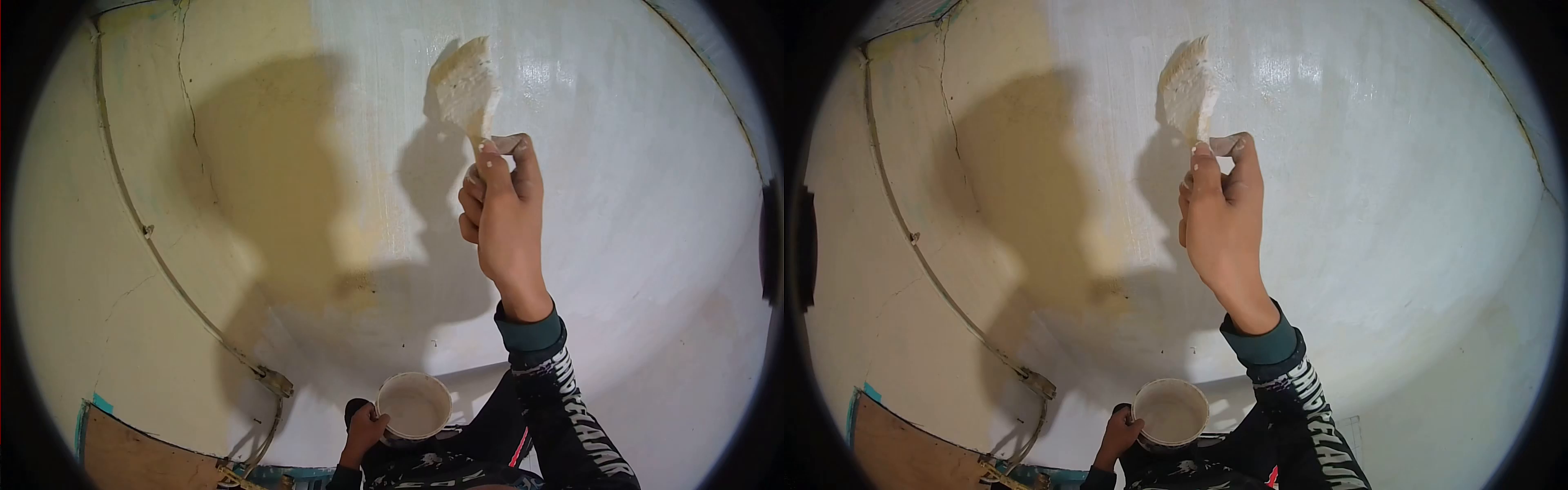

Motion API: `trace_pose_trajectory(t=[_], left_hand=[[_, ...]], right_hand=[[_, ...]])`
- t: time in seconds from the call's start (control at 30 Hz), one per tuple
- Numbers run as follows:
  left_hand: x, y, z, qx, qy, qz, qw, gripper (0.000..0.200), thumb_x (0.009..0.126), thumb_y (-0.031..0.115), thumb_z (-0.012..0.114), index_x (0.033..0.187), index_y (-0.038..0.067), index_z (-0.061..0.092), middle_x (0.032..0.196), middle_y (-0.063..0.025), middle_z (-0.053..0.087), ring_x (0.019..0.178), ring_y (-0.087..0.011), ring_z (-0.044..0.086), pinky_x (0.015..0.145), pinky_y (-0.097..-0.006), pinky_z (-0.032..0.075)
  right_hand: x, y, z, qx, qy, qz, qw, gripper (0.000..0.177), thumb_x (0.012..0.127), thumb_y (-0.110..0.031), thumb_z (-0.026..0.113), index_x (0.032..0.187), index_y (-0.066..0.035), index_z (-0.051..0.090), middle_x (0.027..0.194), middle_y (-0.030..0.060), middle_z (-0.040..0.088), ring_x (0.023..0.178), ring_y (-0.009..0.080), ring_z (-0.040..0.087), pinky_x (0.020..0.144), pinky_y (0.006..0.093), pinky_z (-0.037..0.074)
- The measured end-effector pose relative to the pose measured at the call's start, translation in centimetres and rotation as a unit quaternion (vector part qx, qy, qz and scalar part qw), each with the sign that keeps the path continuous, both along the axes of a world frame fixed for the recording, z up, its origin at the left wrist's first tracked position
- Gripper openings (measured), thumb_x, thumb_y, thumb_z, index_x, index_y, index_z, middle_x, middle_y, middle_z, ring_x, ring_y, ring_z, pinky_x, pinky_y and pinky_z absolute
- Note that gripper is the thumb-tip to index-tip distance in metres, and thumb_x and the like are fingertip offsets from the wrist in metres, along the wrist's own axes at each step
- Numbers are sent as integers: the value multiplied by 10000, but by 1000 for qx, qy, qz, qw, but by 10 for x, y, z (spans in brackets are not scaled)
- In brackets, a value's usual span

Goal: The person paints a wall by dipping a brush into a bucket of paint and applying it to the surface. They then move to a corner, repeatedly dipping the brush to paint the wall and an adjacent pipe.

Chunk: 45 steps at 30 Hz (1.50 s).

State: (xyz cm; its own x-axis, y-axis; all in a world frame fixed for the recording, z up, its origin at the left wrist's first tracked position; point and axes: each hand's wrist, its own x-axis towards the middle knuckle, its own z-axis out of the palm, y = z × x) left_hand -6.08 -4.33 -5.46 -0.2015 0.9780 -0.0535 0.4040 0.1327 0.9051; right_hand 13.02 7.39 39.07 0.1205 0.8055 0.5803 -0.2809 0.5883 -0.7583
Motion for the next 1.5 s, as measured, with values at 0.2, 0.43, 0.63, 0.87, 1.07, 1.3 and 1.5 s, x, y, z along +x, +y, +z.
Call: trace_pose_trajectory(t=[0.2,0.43,0.63,0.87,1.07,1.3,1.5], left_hand=[[-1,-2,4,-44,7,-18,999,283,784,210,698,934,-28,659,738,-120,620,679,-213,585,657,-368,486],[-2,-5,-2,14,-11,18,1000,332,761,248,728,731,-4,513,627,-131,531,572,-238,547,574,-385,455],[-3,-9,18,-57,-10,-3,998,304,787,219,700,958,-29,665,769,-148,645,705,-220,615,680,-369,498],[-2,-10,14,4,-2,-1,1000,350,760,261,729,753,-36,545,634,-168,559,584,-278,578,589,-404,469],[-10,-10,-8,21,5,-3,1000,357,759,278,730,783,-42,573,669,-183,584,625,-305,613,618,-418,481],[-6,-2,2,3,2,-8,1000,367,753,292,730,771,-38,570,663,-174,597,621,-307,615,617,-410,491],[-6,-5,-6,-6,-11,1,1000,359,755,279,729,735,-30,547,637,-166,582,598,-285,595,601,-403,484]], right_hand=[[0,23,21,88,-50,-70,992,120,1040,-181,485,987,-93,423,617,-40,361,498,38,298,422,246,253],[10,-11,8,77,-225,-127,963,155,989,-105,513,1087,10,477,590,62,491,496,143,430,499,336,346],[-14,-1,71,368,-375,-381,761,204,929,-41,542,1124,16,539,606,166,564,544,317,585,537,414,439],[-44,33,62,327,-429,-495,681,263,849,2,579,1104,31,526,730,252,617,629,410,665,521,468,538],[-31,-4,-30,183,-516,-408,731,401,840,22,573,1233,60,507,739,239,606,620,401,654,516,467,526],[-30,-25,87,353,-420,-434,714,231,844,-31,577,1047,71,535,681,256,607,652,453,618,596,518,509],[-66,39,175,382,-364,-543,653,376,871,-36,540,1184,171,555,804,258,688,753,383,699,646,461,559]])
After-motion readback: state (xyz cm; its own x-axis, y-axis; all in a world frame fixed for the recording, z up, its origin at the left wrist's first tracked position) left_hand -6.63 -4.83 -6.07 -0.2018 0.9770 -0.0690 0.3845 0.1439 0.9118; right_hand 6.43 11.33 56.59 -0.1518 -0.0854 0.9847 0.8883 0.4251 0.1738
